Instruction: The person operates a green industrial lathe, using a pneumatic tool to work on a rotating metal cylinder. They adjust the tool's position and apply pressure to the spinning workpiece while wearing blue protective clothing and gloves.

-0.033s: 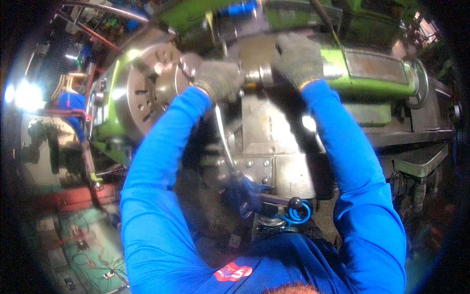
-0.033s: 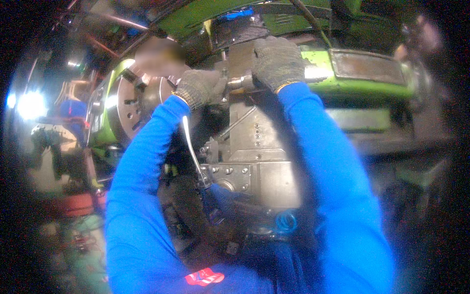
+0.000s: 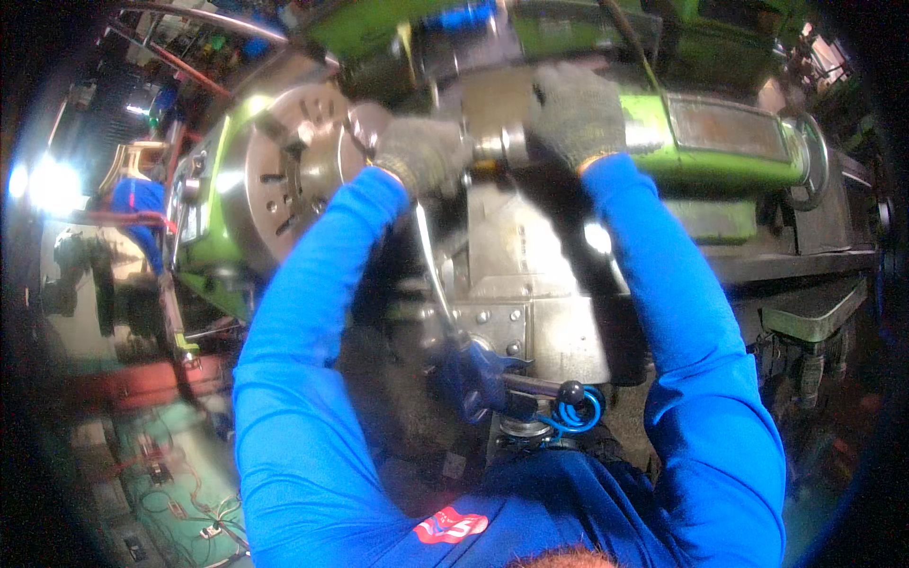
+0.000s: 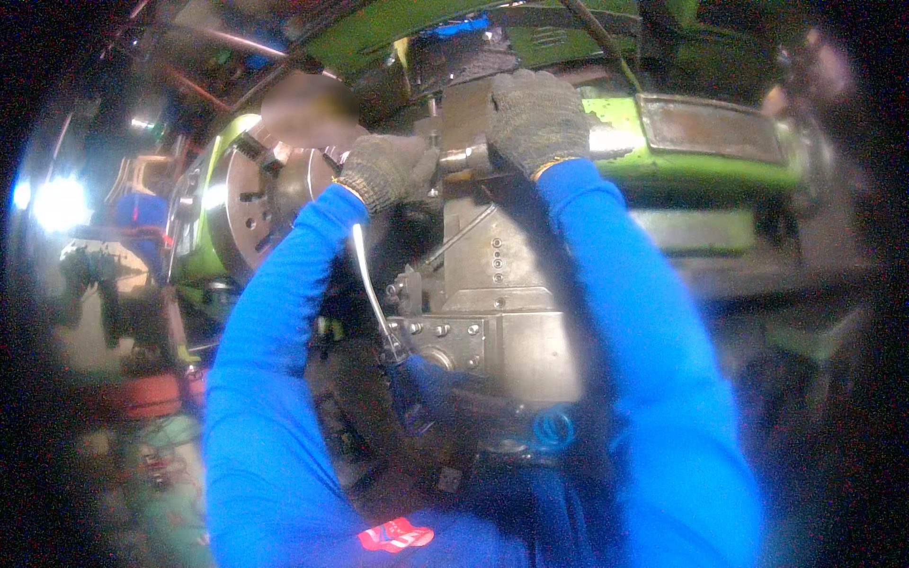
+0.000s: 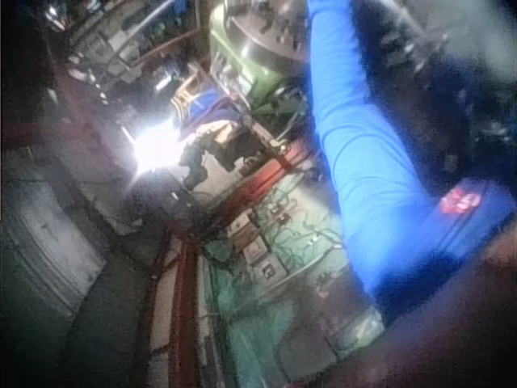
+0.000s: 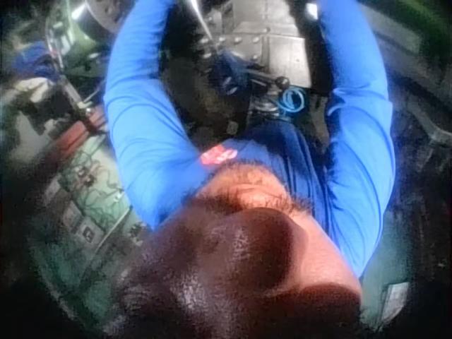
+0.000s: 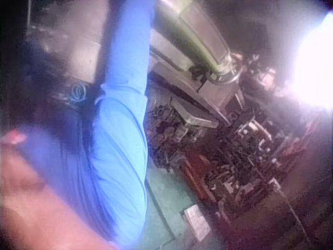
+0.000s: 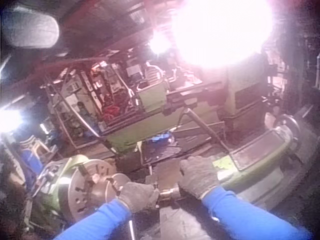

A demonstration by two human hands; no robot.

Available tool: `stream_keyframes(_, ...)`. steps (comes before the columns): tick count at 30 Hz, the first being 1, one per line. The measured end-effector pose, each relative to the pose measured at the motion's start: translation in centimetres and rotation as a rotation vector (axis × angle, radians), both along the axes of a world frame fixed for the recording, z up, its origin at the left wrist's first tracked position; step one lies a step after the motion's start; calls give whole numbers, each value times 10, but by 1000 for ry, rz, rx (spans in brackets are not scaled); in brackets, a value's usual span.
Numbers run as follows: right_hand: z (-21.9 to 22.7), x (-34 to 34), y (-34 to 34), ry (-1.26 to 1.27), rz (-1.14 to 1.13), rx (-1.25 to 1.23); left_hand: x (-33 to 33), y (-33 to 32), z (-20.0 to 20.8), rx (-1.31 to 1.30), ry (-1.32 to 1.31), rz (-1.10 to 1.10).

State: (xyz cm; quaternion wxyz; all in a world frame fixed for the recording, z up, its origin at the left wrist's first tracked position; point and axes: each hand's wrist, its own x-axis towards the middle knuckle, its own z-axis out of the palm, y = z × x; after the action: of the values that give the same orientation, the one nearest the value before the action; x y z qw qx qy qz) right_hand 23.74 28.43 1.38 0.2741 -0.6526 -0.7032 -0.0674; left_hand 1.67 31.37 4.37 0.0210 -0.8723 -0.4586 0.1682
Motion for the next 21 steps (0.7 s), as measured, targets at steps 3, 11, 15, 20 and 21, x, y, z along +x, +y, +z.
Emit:
stream_keyframes(3, 5, 0, 2, -15, 1, -89, -2, -5, -3, 40, -34, -23)
stream_keyframes(11, -3, -3, 3, -26, -9, -54, -60, -53, -55, -334, -156, 90)
stream_keyframes(15, -5, -1, 3, -29, -22, 1, -97, -38, -153, -481, -272, 77)
stream_keyframes(20, -1, -4, 6, -75, -14, -74, -70, -48, -162, -510, -41, 125)
stream_keyframes(21, -5, -2, 7, -34, 28, 27, -68, -50, -157, -506, -18, 69)
